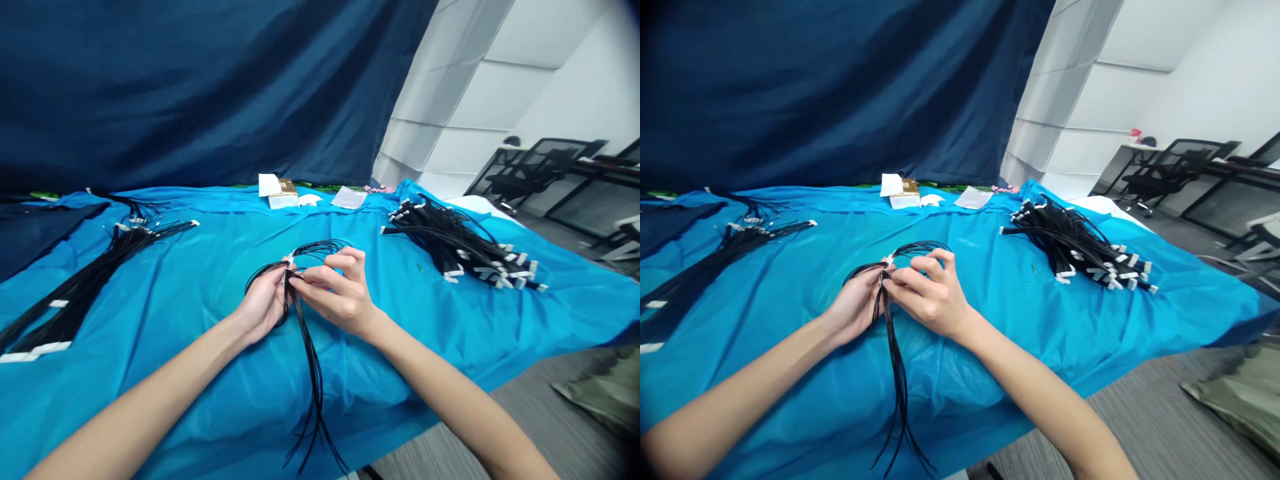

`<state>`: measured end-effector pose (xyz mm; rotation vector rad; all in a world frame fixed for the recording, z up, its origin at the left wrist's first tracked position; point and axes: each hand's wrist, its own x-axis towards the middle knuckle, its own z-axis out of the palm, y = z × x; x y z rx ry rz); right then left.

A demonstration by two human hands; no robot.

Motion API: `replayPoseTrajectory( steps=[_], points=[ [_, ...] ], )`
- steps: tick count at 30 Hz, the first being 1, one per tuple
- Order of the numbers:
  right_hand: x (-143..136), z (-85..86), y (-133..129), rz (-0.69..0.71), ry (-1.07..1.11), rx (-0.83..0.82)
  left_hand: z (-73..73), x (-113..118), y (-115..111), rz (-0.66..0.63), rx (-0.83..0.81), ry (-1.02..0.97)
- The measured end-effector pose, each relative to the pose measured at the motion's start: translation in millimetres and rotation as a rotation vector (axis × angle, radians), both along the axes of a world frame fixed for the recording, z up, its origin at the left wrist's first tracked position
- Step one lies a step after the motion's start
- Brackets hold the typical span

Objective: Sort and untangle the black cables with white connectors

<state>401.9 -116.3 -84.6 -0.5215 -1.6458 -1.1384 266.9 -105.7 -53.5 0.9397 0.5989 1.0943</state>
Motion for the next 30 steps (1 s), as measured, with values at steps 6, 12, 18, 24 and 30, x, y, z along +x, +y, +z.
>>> replayPoseTrajectory(
  steps=[6, 12, 18, 24, 30],
  points=[
    [-0.3, 0.0, 1.6, 0.009, -0.027, -0.016, -0.9, 0.9, -1.7, 0.012, -0.014, -0.03],
    [2.0, 2.1, 2.3, 0.016, -0.086, 0.004, -1.4, 1.0, -0.9, 0.015, -0.028, -0.023],
    [2.1, 2.4, 2.3, 0.021, -0.119, 0.028, -4.5, 1.2, 3.0, 0.016, -0.055, -0.034],
    [2.8, 0.2, 1.1, 0.036, -0.04, -0.033, -2.0, -0.1, 4.5, -0.08, -0.113, -0.027],
    [5.0, 5.3, -6.4, 0.143, 0.078, -0.086, 0.7, -5.0, 7.1, -0.139, -0.117, -0.005]
  ],
)
